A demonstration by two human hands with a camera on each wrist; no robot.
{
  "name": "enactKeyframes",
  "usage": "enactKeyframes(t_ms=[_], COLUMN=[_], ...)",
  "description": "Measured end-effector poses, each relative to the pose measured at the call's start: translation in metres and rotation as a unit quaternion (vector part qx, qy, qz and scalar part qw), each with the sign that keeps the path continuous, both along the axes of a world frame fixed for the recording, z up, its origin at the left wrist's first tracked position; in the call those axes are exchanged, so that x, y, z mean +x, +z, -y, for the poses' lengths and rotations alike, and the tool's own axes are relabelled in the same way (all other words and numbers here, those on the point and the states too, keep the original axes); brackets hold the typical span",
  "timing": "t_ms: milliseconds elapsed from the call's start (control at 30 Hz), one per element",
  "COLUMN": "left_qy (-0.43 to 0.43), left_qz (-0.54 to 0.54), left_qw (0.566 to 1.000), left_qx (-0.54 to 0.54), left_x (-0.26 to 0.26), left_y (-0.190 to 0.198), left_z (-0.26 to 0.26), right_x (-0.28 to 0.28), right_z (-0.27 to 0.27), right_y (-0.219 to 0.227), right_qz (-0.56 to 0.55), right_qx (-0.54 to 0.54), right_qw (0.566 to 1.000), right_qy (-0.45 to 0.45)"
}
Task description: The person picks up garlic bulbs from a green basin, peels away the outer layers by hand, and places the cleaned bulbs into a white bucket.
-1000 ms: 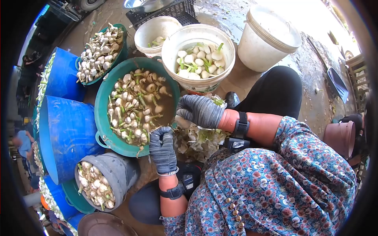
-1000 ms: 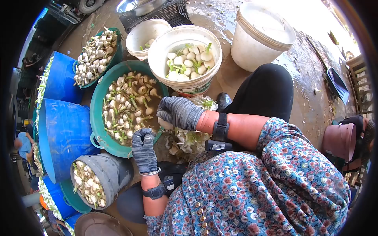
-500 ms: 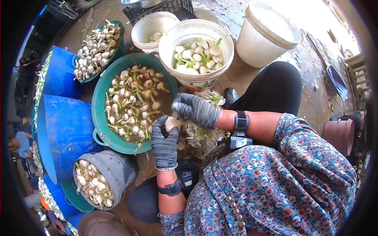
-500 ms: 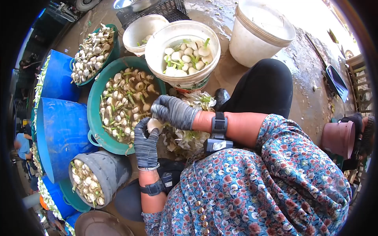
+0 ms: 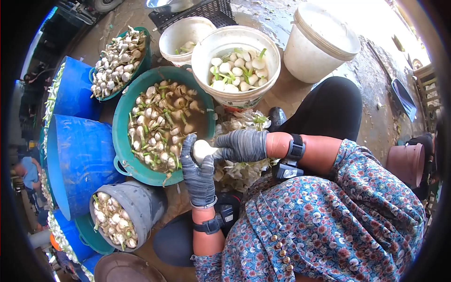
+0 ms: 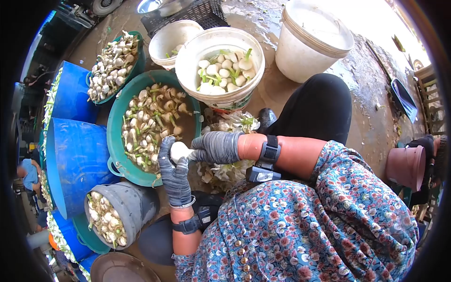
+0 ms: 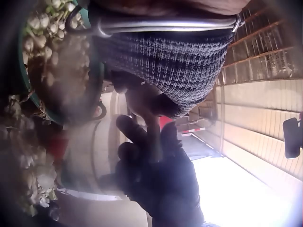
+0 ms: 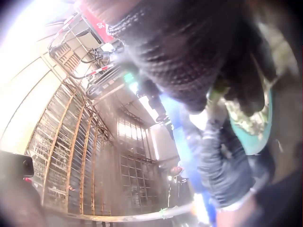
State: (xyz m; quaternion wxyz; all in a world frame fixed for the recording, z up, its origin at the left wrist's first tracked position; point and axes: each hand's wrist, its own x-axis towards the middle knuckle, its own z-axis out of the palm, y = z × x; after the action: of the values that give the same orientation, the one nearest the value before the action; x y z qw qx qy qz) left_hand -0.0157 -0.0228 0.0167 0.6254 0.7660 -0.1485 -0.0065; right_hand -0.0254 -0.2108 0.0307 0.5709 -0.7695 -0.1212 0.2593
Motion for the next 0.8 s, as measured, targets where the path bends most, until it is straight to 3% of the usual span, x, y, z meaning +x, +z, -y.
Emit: enactKeyframes(t_ms=[67, 100, 200, 233, 300, 333, 400, 433, 467, 533, 600, 700, 800], left_qy=[-0.018, 0.010, 0.061, 0.068, 0.111, 0.113, 0.198, 0.178, 0.180, 0.129, 0.151, 0.165, 0.158], left_qz=[-0.032, -0.060, -0.192, -0.192, -0.275, -0.273, -0.139, -0.111, -0.110, -0.040, -0.067, -0.004, -0.014], left_qw=[0.999, 0.997, 0.953, 0.952, 0.898, 0.897, 0.947, 0.967, 0.967, 0.990, 0.984, 0.979, 0.977], left_qx=[-0.020, -0.049, -0.227, -0.228, -0.324, -0.328, -0.212, -0.142, -0.144, 0.039, 0.062, 0.119, 0.144], left_x=[0.000, 0.000, 0.009, 0.011, 0.014, 0.013, 0.010, 0.007, 0.004, -0.003, -0.003, 0.001, 0.004], left_y=[-0.005, -0.007, -0.011, -0.009, -0.004, -0.006, -0.007, -0.002, 0.002, 0.012, 0.013, 0.007, 0.008], left_z=[-0.003, -0.004, -0.014, -0.017, -0.021, -0.023, -0.026, -0.031, -0.032, -0.025, -0.021, -0.025, -0.028], right_x=[-0.005, -0.006, -0.010, -0.009, -0.008, -0.005, 0.000, 0.000, 0.001, 0.002, 0.001, -0.002, -0.003], right_z=[-0.007, -0.010, -0.014, -0.015, -0.019, -0.019, -0.018, -0.017, -0.018, -0.022, -0.025, -0.030, -0.030], right_y=[0.002, 0.002, -0.010, -0.013, -0.015, -0.014, -0.011, -0.010, -0.010, -0.002, -0.001, 0.001, 0.000], right_qz=[0.177, 0.209, 0.291, 0.313, 0.302, 0.292, 0.300, 0.290, 0.281, 0.272, 0.258, 0.273, 0.303], right_qx=[-0.137, -0.169, -0.136, -0.121, -0.106, -0.094, -0.113, -0.131, -0.147, -0.164, -0.195, -0.198, -0.208], right_qw=[0.975, 0.963, 0.947, 0.942, 0.947, 0.951, 0.946, 0.945, 0.944, 0.943, 0.941, 0.937, 0.927], right_qy=[-0.006, 0.021, 0.006, 0.000, -0.019, -0.044, -0.047, -0.070, -0.094, -0.103, -0.105, -0.089, -0.079])
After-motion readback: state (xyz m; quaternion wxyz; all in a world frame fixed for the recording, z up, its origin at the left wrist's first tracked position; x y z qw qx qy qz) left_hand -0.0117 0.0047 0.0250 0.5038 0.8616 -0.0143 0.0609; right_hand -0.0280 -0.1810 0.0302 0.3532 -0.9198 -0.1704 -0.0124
